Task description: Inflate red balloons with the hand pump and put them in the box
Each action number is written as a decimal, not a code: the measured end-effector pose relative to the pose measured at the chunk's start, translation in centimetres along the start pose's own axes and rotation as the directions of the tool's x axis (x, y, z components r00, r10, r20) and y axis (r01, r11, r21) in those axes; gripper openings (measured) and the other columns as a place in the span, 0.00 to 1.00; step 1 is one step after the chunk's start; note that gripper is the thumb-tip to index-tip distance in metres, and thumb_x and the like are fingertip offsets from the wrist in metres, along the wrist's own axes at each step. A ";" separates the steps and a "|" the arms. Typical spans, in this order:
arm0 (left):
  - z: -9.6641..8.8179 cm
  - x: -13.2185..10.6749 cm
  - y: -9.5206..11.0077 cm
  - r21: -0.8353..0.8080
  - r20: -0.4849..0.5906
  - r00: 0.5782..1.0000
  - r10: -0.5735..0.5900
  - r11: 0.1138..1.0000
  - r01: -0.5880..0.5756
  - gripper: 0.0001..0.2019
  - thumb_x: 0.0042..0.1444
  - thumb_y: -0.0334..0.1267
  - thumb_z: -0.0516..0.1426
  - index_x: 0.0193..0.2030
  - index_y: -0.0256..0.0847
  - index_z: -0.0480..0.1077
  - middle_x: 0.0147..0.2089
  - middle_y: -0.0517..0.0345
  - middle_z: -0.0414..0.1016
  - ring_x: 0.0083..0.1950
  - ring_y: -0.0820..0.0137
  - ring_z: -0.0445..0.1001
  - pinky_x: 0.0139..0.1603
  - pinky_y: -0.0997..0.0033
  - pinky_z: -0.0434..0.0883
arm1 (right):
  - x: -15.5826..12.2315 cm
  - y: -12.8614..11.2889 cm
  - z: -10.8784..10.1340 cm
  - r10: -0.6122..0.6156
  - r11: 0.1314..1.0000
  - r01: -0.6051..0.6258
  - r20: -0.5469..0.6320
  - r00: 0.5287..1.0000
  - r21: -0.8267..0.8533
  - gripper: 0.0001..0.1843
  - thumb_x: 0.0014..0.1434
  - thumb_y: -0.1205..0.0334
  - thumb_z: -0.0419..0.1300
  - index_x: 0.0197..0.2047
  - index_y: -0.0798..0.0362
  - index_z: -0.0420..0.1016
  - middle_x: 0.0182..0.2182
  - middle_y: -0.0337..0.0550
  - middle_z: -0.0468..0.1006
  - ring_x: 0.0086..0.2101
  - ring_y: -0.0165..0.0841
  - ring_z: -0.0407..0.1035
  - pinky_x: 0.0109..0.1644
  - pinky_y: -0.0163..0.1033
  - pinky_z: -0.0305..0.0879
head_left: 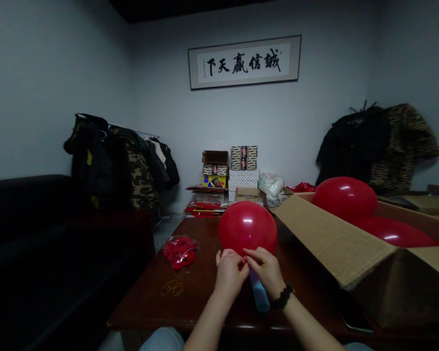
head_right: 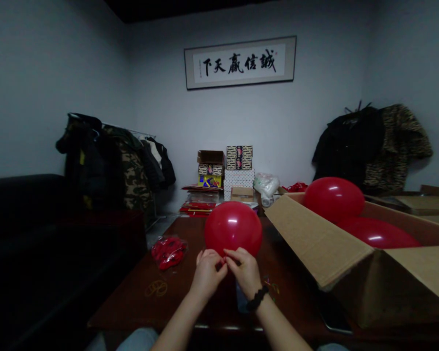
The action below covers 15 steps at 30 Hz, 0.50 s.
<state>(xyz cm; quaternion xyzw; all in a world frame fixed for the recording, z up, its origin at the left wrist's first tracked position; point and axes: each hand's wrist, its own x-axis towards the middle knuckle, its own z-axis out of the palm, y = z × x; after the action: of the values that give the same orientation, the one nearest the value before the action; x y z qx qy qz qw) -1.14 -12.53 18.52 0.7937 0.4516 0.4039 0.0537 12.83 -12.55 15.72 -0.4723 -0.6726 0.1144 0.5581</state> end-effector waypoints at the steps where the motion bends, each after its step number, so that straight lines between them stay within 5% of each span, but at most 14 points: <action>1: -0.1 -0.1 -0.1 0.000 0.009 1.000 0.004 1.000 -0.004 0.07 0.50 0.37 0.55 0.24 0.42 0.71 0.29 0.58 0.73 0.40 0.65 0.68 0.58 0.49 0.52 | 0.1 -0.2 -0.3 -0.037 0.998 0.038 0.006 0.999 -0.045 0.12 0.56 0.57 0.56 0.44 0.44 0.74 0.29 0.39 0.68 0.31 0.30 0.65 0.35 0.38 0.63; 7: -1.3 -0.2 -0.3 0.035 0.035 0.992 0.118 0.992 -0.120 0.05 0.50 0.35 0.56 0.27 0.45 0.72 0.32 0.60 0.74 0.46 0.64 0.66 0.61 0.41 0.42 | 1.3 -2.3 -2.9 -0.264 0.918 0.301 0.170 0.949 -0.257 0.17 0.53 0.60 0.59 0.47 0.40 0.72 0.37 0.43 0.66 0.40 0.36 0.60 0.44 0.46 0.60; 15: -4.8 0.0 0.9 0.188 -0.009 0.952 0.305 0.936 -0.298 0.06 0.49 0.31 0.57 0.31 0.46 0.73 0.43 0.57 0.70 0.54 0.61 0.61 0.63 0.40 0.35 | 2.6 -5.3 -3.6 -0.383 0.852 0.478 0.367 0.848 -0.215 0.15 0.53 0.60 0.59 0.46 0.43 0.71 0.46 0.43 0.66 0.46 0.35 0.60 0.50 0.46 0.59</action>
<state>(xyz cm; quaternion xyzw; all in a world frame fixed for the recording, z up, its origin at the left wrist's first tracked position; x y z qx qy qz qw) -3.87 -14.41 22.15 0.8474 0.3609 0.3785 -0.0914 13.41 -14.69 22.25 -0.3618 -0.8507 -0.0449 0.3787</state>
